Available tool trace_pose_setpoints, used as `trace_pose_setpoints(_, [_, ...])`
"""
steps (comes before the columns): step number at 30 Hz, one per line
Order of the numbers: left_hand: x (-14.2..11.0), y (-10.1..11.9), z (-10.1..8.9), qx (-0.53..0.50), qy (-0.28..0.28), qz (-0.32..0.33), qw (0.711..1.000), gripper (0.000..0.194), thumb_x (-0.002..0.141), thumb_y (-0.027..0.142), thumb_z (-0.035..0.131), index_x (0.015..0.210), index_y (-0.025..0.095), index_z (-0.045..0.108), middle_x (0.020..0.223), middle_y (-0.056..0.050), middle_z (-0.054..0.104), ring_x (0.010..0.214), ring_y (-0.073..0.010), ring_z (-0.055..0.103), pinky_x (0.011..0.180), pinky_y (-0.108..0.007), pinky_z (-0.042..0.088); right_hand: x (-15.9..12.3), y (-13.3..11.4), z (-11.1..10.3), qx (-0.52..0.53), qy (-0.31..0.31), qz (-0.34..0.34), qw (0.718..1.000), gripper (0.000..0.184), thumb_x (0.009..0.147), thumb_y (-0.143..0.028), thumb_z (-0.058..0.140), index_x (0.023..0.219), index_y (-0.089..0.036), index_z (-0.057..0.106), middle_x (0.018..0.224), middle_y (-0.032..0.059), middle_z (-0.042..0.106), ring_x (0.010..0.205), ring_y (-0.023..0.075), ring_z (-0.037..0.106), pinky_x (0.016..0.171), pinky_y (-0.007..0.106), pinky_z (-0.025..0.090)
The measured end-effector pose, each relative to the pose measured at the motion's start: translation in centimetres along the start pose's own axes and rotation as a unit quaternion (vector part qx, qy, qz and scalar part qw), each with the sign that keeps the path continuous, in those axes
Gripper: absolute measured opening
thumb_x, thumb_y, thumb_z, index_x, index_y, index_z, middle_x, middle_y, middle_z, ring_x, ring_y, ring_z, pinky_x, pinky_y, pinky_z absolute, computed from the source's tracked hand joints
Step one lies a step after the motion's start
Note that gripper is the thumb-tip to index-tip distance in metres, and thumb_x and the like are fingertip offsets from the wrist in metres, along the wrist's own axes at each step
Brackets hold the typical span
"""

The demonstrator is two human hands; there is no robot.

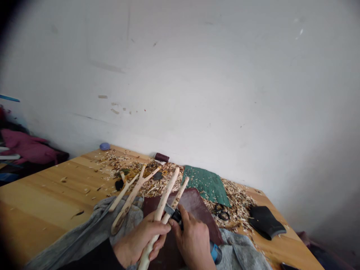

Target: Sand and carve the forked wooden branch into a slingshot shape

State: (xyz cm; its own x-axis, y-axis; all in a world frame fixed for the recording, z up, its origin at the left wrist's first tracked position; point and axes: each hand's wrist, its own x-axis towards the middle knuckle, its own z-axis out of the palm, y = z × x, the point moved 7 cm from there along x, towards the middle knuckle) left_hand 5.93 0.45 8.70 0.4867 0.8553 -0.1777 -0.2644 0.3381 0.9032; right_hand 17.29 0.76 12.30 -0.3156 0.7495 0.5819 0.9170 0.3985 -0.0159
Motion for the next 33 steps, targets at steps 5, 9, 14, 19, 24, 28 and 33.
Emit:
trace_pose_setpoints(5, [0.3,-0.3,-0.1,0.018,0.01,0.015,1.0,0.035,0.069,0.045,0.064,0.086,0.024,0.043,0.038,0.012,0.042,0.026,-0.0073,0.026,0.029,-0.018,0.022,-0.1,0.3,0.3,-0.025,-0.013,0.01,1.0,0.035,0.096,-0.04,0.041,0.115,-0.021,0.063,0.083,0.0053,0.075,0.059,0.0179,0.07,0.049,0.023,0.043])
trace_pose_setpoints(9, [0.6,-0.5,-0.3,0.002,0.034,0.019,0.999,0.036,0.07,0.047,0.066,0.084,0.024,0.043,0.041,0.013,0.04,0.028,-0.0059,0.024,0.029,-0.018,0.021,-0.1,0.1,0.2,-0.051,-0.008,0.012,0.999,0.034,0.095,-0.04,0.042,0.112,-0.021,0.064,0.086,0.0059,0.074,0.06,0.0177,0.069,0.051,0.024,0.044])
trace_pose_setpoints(14, [0.1,0.5,-0.1,-0.09,0.009,-0.016,0.996,0.036,0.065,0.039,0.072,0.082,0.022,0.045,0.055,0.011,0.044,0.033,-0.0025,0.027,0.031,-0.017,0.017,0.1,1.8,-0.4,-0.078,0.017,0.035,0.996,0.036,0.094,-0.044,0.043,0.107,-0.02,0.067,0.081,0.0067,0.075,0.059,0.0192,0.069,0.051,0.025,0.045])
trace_pose_setpoints(19, [-0.1,1.1,0.1,-0.165,-0.036,-0.041,0.985,0.045,0.066,0.036,0.071,0.102,0.02,0.049,0.062,0.009,0.045,0.037,-0.0021,0.028,0.034,-0.018,0.013,-0.4,7.8,-1.3,-0.114,0.044,0.18,0.976,0.044,0.095,-0.05,0.038,0.101,-0.019,0.069,0.066,0.0081,0.073,0.049,0.0239,0.067,0.042,0.028,0.042])
trace_pose_setpoints(24, [0.0,0.6,0.1,-0.152,-0.041,-0.027,0.987,0.042,0.069,0.034,0.07,0.1,0.023,0.045,0.065,0.009,0.047,0.038,-0.0026,0.031,0.035,-0.018,0.014,-0.2,5.7,-1.2,0.045,0.047,0.118,0.991,0.042,0.096,-0.046,0.038,0.119,-0.019,0.06,0.078,0.0067,0.076,0.061,0.0216,0.072,0.052,0.026,0.05])
trace_pose_setpoints(28, [0.1,0.6,0.0,-0.155,-0.043,-0.015,0.987,0.033,0.069,0.035,0.069,0.088,0.023,0.044,0.065,0.008,0.049,0.037,-0.0027,0.029,0.034,-0.018,0.016,0.2,1.3,-0.8,0.129,0.007,-0.027,0.991,0.034,0.097,-0.039,0.039,0.114,-0.02,0.062,0.09,0.0056,0.075,0.071,0.017,0.072,0.059,0.021,0.051])
trace_pose_setpoints(33, [-0.1,0.8,0.2,-0.153,-0.041,-0.021,0.987,0.032,0.066,0.033,0.068,0.079,0.023,0.041,0.062,0.008,0.051,0.035,-0.0033,0.029,0.03,-0.018,0.018,0.2,0.7,0.0,0.069,-0.008,-0.055,0.996,0.041,0.099,-0.043,0.034,0.118,-0.019,0.061,0.088,0.0065,0.075,0.065,0.0178,0.071,0.055,0.023,0.049])
